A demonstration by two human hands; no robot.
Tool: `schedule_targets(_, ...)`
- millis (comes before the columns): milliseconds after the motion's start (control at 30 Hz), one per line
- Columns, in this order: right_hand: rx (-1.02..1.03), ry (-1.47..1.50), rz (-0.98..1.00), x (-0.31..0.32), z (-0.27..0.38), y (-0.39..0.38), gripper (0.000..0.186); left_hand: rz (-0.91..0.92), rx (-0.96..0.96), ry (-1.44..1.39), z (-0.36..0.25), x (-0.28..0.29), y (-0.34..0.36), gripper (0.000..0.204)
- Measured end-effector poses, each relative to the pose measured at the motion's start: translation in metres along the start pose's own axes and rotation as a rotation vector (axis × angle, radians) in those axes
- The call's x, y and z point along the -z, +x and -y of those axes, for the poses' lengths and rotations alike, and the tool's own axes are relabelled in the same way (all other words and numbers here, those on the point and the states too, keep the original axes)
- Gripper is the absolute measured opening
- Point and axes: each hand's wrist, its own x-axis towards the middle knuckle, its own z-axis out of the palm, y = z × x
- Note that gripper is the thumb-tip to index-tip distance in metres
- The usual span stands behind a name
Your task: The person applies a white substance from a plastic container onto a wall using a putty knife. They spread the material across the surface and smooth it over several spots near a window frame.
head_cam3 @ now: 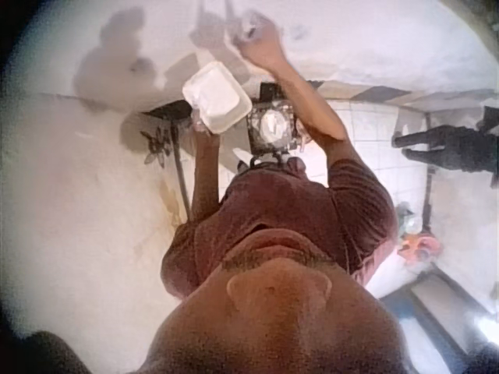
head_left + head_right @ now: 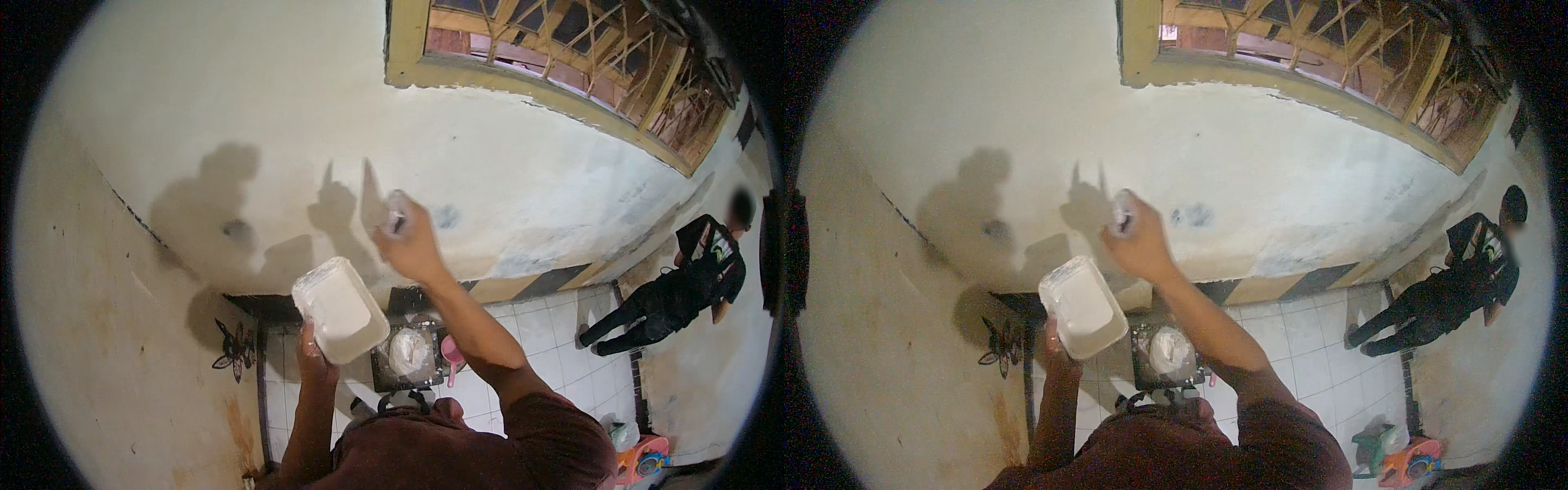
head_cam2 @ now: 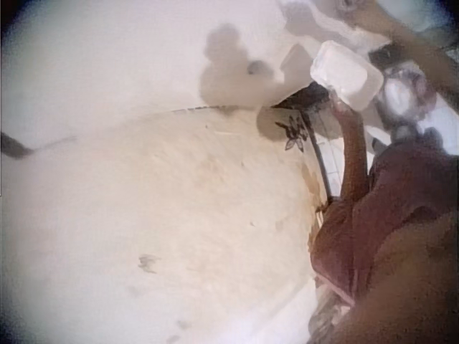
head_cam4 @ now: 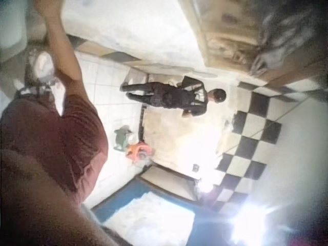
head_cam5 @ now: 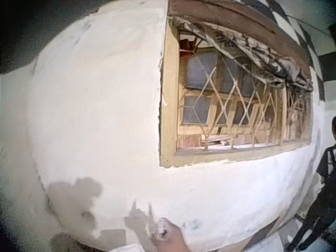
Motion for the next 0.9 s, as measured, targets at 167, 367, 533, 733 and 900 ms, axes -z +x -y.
schedule_targets(167,-0.449,0.486,-0.029,0.043,0.025,-0.036,0.011,0.103,0.069,-0.111,0.010,-0.010,0.008,0.048)
schedule_targets(367,-0.608,0.270,0.096,0.046,-0.003,-0.068,0.013,0.141,0.126,-0.066,0.029,-0.019,0.020,0.047)
schedule_targets(533,-0.531,-0.013,0.148,0.042,-0.019,-0.084,0.020,0.100,0.163,-0.136,0.054,-0.020,0.026,0.042)
schedule_targets(733,-0.433,-0.320,0.217,0.041,-0.026,-0.086,0.023,0.104,0.190,-0.123,0.065,-0.024,0.028,0.042)
schedule_targets(900,-0.463,-0.410,0.218,0.049,-0.026,-0.087,0.025,0.066,0.211,-0.073,0.070,-0.032,0.026,0.040)
